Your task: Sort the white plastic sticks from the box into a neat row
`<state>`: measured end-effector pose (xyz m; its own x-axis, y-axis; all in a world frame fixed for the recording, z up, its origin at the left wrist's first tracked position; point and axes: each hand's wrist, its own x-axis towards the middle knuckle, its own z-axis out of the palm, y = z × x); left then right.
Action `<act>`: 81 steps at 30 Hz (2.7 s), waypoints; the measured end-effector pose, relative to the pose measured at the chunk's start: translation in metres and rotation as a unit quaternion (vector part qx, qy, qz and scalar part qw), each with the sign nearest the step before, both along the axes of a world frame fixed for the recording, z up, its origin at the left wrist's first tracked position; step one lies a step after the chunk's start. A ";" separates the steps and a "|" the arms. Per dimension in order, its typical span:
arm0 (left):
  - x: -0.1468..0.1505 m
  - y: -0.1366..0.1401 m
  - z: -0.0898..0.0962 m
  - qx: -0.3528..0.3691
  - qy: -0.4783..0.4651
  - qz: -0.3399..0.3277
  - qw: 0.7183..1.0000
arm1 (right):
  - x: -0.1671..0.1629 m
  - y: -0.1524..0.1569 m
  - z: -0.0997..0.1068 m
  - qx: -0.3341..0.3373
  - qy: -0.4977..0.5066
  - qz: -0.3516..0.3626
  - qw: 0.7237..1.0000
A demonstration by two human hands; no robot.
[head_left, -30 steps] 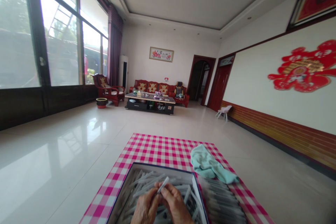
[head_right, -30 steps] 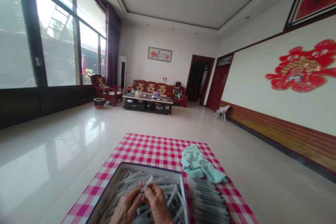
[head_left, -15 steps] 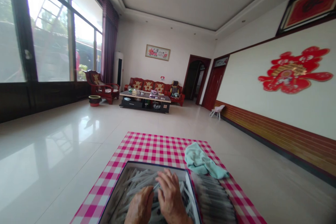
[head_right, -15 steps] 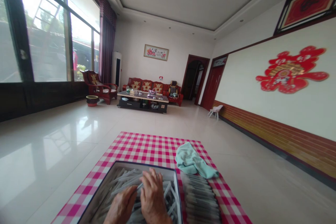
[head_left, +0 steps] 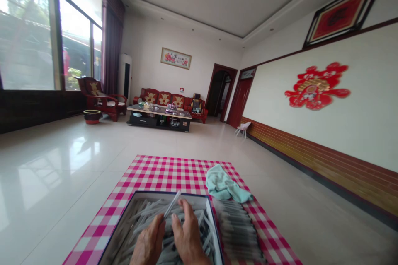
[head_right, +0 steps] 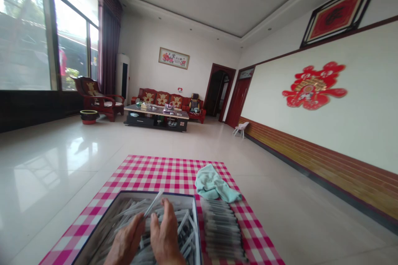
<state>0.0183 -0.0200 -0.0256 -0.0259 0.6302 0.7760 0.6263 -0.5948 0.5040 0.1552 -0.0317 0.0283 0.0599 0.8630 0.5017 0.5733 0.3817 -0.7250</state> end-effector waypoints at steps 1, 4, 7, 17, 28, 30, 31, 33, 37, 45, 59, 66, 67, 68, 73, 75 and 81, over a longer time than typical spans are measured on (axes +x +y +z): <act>0.000 -0.001 0.001 -0.019 0.007 -0.030 0.999 | -0.004 0.000 0.000 -0.043 0.058 0.014 0.997; 0.000 -0.004 0.006 -0.075 0.033 -0.124 0.989 | -0.014 -0.001 0.008 -0.119 0.177 0.084 0.973; 0.000 -0.007 0.008 -0.072 0.045 -0.129 0.988 | -0.013 -0.004 0.027 -0.115 0.197 0.104 0.968; -0.005 0.000 -0.003 -0.044 0.063 -0.043 0.996 | 0.144 0.010 0.059 0.011 -0.163 -0.026 0.986; -0.006 0.004 -0.009 -0.021 0.080 -0.032 0.996 | 0.218 -0.004 -0.009 -0.091 -0.364 -0.074 0.924; -0.006 0.003 -0.008 -0.031 0.074 -0.024 0.996 | 0.217 -0.004 -0.013 -0.088 -0.356 -0.077 0.927; -0.006 0.002 -0.008 -0.036 0.070 -0.018 0.997 | 0.218 -0.003 -0.014 -0.087 -0.350 -0.077 0.929; -0.007 0.000 -0.006 -0.045 0.061 -0.002 0.997 | 0.220 -0.003 -0.017 -0.082 -0.340 -0.076 0.934; -0.008 -0.003 -0.003 -0.067 0.044 0.021 0.997 | 0.226 -0.003 -0.020 -0.059 -0.318 -0.077 0.943; -0.022 0.003 0.016 -0.138 0.047 0.097 0.985 | 0.166 -0.006 0.010 -0.008 -0.244 -0.009 0.970; -0.044 -0.019 0.016 -0.195 0.222 0.068 0.953 | -0.017 -0.012 -0.010 -0.113 -0.340 0.039 0.933; -0.045 -0.018 0.012 -0.151 0.235 0.071 0.958 | -0.010 -0.008 -0.010 -0.118 -0.338 -0.001 0.934; -0.046 -0.017 0.011 -0.143 0.236 0.075 0.958 | -0.004 -0.007 -0.006 -0.115 -0.331 -0.008 0.937; -0.046 -0.017 0.010 -0.135 0.237 0.078 0.959 | 0.004 -0.007 -0.002 -0.109 -0.323 -0.016 0.940; -0.041 -0.018 0.021 -0.062 0.248 0.065 0.964 | 0.038 -0.014 0.020 -0.070 -0.281 -0.030 0.957; -0.035 -0.020 0.032 -0.018 0.256 0.053 0.965 | 0.044 -0.018 0.028 -0.053 -0.261 -0.023 0.964; -0.011 -0.024 0.060 0.029 0.318 -0.021 0.948 | 0.032 -0.023 0.040 -0.006 -0.160 0.070 0.985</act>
<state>0.0070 -0.0443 0.0342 0.4826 0.5760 0.6598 0.7670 -0.6416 -0.0009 0.1877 -0.0549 0.0679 -0.2207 0.8571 0.4655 0.7153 0.4667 -0.5201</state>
